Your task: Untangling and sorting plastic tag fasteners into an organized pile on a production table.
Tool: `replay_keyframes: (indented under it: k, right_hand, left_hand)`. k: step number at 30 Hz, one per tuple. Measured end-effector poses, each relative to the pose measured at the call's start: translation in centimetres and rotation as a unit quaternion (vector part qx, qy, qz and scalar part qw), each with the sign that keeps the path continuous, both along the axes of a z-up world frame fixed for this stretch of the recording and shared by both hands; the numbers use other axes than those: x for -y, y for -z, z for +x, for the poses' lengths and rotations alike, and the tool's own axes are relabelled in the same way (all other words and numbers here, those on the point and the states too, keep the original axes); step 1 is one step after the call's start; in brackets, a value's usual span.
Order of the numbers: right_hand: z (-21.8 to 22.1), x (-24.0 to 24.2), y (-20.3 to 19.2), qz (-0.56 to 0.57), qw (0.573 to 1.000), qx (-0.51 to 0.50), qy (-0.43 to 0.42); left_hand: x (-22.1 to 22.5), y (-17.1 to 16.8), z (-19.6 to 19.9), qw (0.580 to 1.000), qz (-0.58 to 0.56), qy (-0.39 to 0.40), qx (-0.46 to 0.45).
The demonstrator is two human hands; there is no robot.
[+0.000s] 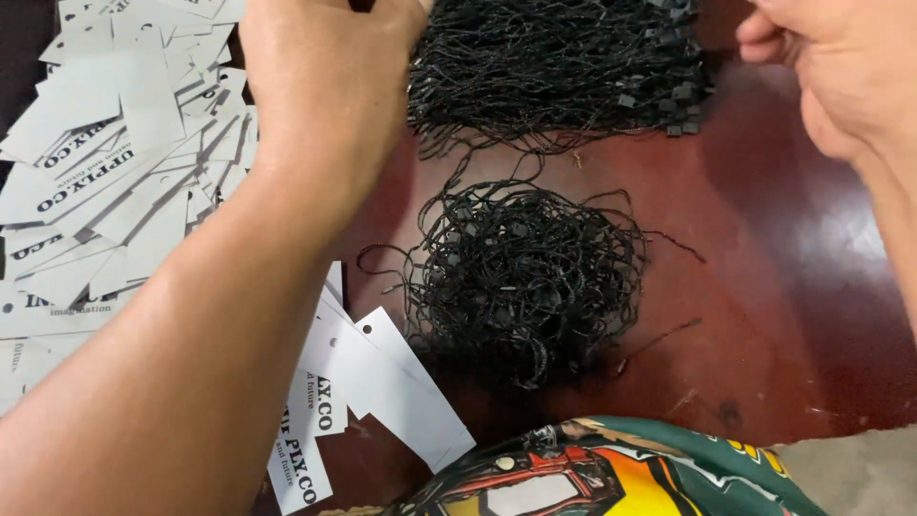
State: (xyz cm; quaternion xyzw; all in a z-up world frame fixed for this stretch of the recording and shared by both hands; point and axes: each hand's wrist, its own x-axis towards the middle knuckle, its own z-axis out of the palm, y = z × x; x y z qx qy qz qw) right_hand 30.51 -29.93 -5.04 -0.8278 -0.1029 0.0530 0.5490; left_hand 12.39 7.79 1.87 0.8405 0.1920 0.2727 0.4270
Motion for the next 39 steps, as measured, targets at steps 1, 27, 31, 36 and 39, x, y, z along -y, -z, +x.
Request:
replay_keyframes:
  k: [1, 27, 31, 36, 39]
  right_hand:
    - [1.6, 0.0, 1.7, -0.011, 1.0, 0.017, 0.012]
    - [-8.0, -10.6, -4.5, 0.01, 0.983, 0.169, 0.078]
    - [-7.8, -10.7, -4.3, -0.026, 0.979, 0.18, 0.096]
    - [-7.9, -10.8, -4.9, -0.04, 0.978, 0.181, 0.092]
    - [-8.0, -10.4, -4.8, -0.047, 0.978, 0.184, 0.086]
  left_hand:
    - [-0.4, 1.4, 1.3, 0.997, 0.021, -0.054, -0.044]
    - [0.0, 2.7, -1.5, 0.997, 0.0, -0.007, -0.074]
    - [0.0, 4.0, -0.8, 0.997, 0.03, -0.033, -0.061]
    - [0.1, 4.0, -0.7, 0.995, 0.051, -0.026, -0.083]
    - [0.2, 3.8, -0.8, 0.994, 0.046, -0.018, -0.103]
